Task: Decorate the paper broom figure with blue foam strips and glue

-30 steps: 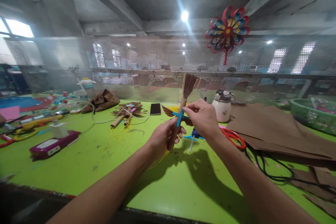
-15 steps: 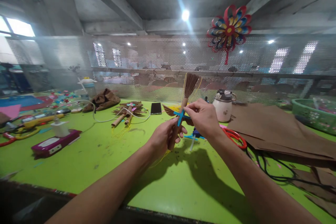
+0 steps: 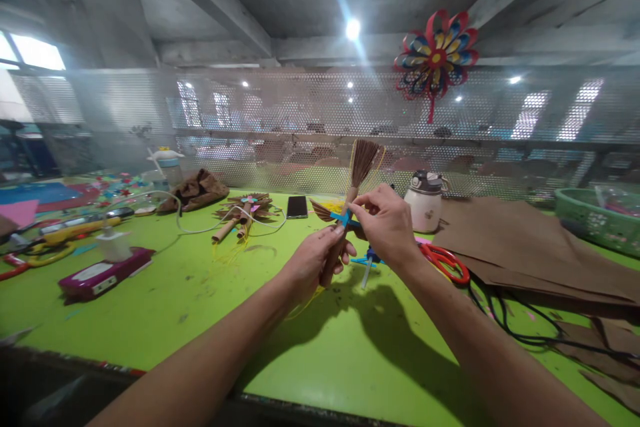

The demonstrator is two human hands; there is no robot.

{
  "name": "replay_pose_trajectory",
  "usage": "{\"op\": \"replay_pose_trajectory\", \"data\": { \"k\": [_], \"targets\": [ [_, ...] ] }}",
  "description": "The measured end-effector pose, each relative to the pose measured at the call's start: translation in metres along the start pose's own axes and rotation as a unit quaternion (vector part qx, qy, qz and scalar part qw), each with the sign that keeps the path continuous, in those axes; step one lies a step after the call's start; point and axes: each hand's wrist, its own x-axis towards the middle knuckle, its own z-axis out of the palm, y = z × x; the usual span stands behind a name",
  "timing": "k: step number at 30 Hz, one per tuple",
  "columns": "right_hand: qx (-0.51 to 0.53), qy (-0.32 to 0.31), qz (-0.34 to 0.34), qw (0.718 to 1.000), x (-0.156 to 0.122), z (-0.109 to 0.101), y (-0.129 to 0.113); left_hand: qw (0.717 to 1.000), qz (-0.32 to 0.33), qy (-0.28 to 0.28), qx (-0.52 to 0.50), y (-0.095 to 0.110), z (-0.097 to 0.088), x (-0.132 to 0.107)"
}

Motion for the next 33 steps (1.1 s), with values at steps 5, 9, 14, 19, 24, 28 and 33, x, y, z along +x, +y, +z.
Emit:
{"op": "replay_pose_trajectory", "data": {
  "k": [5,9,14,19,24,28,33],
  "targets": [
    [0.020,0.021,0.029,0.999,-0.003,-0.009,-0.002,1.000,-0.007,0.005,-0.007,-0.001,-0.001,0.001],
    [-0.005,-0.001,0.012,1.000,-0.007,-0.014,0.001,1.000,-0.006,0.005,-0.010,-0.001,-0.002,0.002],
    [-0.071,-0.041,-0.044,0.996,-0.010,-0.010,-0.002,1.000,0.010,0.000,0.003,-0.001,-0.004,0.003],
    [-0.082,-0.036,-0.058,0.994,-0.011,-0.006,-0.003,0.999,0.022,-0.005,0.037,-0.005,-0.004,0.004],
    [-0.058,-0.031,-0.038,0.997,-0.013,-0.004,-0.002,0.998,0.030,0.008,0.059,-0.007,-0.003,0.005],
    [-0.039,-0.022,-0.027,0.999,-0.014,-0.003,-0.001,0.997,0.038,0.017,0.072,-0.007,-0.002,0.006],
    [-0.020,-0.018,-0.010,1.000,-0.016,-0.003,-0.001,0.995,0.045,0.016,0.092,-0.005,0.000,0.004]
  ]
}}
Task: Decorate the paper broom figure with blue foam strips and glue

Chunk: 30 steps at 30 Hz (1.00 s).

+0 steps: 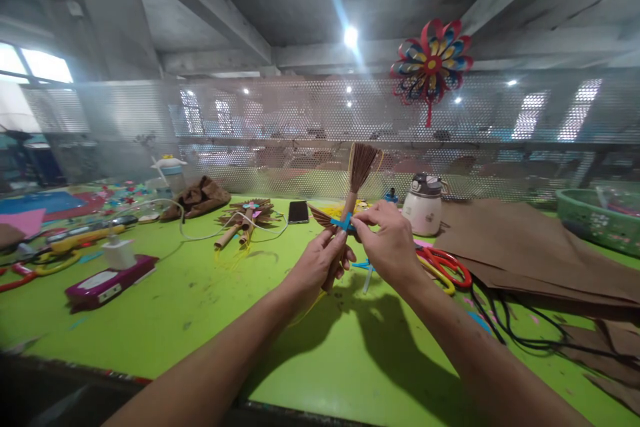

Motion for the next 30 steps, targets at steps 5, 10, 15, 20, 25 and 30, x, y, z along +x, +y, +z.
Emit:
{"op": "replay_pose_trajectory", "data": {
  "k": [5,10,15,20,25,30],
  "targets": [
    [-0.003,0.003,-0.005,1.000,0.0002,0.0003,-0.0002,1.000,-0.001,0.003,0.001,0.0014,0.0003,-0.0012],
    [-0.023,0.010,-0.019,1.000,0.0011,-0.0007,-0.0020,1.000,-0.005,0.004,-0.015,0.0004,-0.0007,-0.0007],
    [-0.009,0.022,-0.027,0.999,0.0012,-0.0004,-0.0055,0.999,-0.015,-0.016,-0.025,0.0009,-0.0005,-0.0018],
    [0.002,0.013,-0.024,1.000,0.0001,0.0002,-0.0053,0.999,-0.014,-0.017,-0.037,0.0020,-0.0002,-0.0027],
    [0.001,0.011,-0.028,1.000,0.0005,0.0009,-0.0039,0.999,-0.016,-0.017,-0.032,0.0015,-0.0004,-0.0022],
    [0.009,0.002,-0.023,1.000,0.0010,0.0008,-0.0022,0.999,-0.027,-0.020,-0.030,0.0005,-0.0002,-0.0022]
  ]
}}
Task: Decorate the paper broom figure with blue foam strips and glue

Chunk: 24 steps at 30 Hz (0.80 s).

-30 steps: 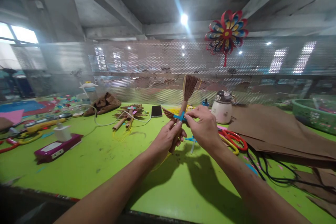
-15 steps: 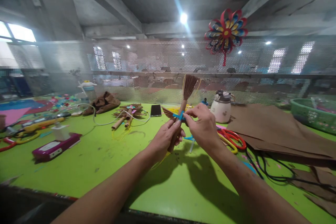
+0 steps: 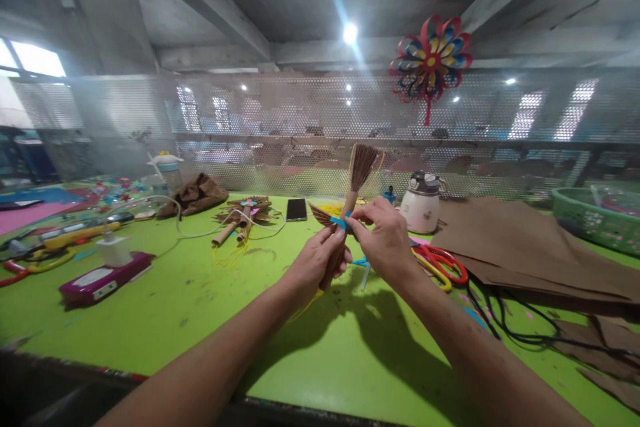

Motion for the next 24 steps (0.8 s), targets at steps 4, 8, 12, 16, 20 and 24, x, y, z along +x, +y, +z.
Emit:
{"op": "replay_pose_trajectory", "data": {
  "k": [4,8,12,16,20,24],
  "targets": [
    [0.016,0.012,0.015,1.000,0.0006,-0.0003,0.0055,1.000,-0.007,0.003,-0.014,0.0008,-0.0007,-0.0002],
    [0.029,0.017,0.029,0.999,0.0016,0.0000,0.0101,0.999,-0.021,0.004,-0.025,0.0024,-0.0008,-0.0006],
    [0.007,0.002,0.013,1.000,0.0026,-0.0001,0.0076,0.999,-0.023,0.009,-0.023,0.0023,0.0004,-0.0008],
    [-0.004,0.004,-0.002,1.000,0.0031,-0.0018,0.0034,1.000,-0.017,0.004,-0.007,0.0000,0.0005,-0.0003],
    [-0.005,0.003,-0.019,1.000,0.0029,-0.0024,0.0027,1.000,-0.014,0.005,0.010,-0.0021,-0.0005,0.0002],
    [0.003,0.000,-0.018,1.000,0.0021,-0.0009,0.0037,1.000,-0.007,0.009,0.014,-0.0033,-0.0006,0.0002]
  ]
}}
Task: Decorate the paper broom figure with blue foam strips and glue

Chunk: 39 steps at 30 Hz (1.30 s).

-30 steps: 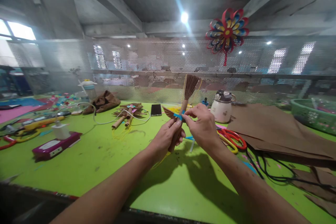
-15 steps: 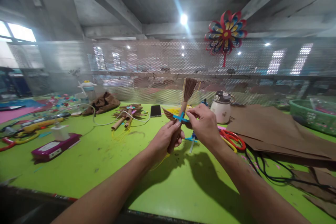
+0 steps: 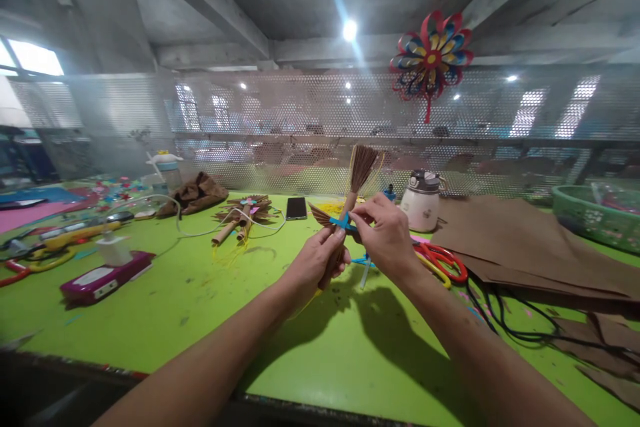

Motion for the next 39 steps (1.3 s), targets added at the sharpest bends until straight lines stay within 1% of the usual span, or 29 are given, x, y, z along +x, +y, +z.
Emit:
{"op": "replay_pose_trajectory", "data": {
  "k": [11,14,17,19,21,27,33,39],
  "targets": [
    [-0.011,0.010,-0.020,1.000,-0.002,0.004,0.003,1.000,-0.005,0.003,-0.018,-0.001,0.001,0.001],
    [-0.023,0.037,-0.005,0.999,-0.002,0.004,0.003,0.999,-0.008,-0.005,-0.033,-0.001,0.001,0.000],
    [-0.033,0.057,0.018,0.998,0.001,-0.001,0.004,0.999,-0.016,0.006,-0.043,0.001,0.001,0.000],
    [-0.038,0.049,0.028,0.998,0.002,-0.005,0.005,0.998,-0.023,0.024,-0.048,0.002,0.000,0.000],
    [-0.035,0.028,0.030,0.999,0.003,-0.007,0.008,0.997,-0.025,0.040,-0.057,0.003,-0.001,0.001],
    [-0.022,-0.039,0.011,0.999,0.001,-0.003,0.012,0.997,-0.022,0.037,-0.057,0.003,-0.003,0.001],
    [-0.025,-0.011,0.001,1.000,0.000,-0.001,0.007,1.000,-0.003,0.015,-0.027,0.001,0.002,0.000],
    [-0.024,0.003,-0.008,1.000,0.000,-0.002,0.003,1.000,0.007,0.004,-0.005,-0.001,0.003,0.001]
  ]
}}
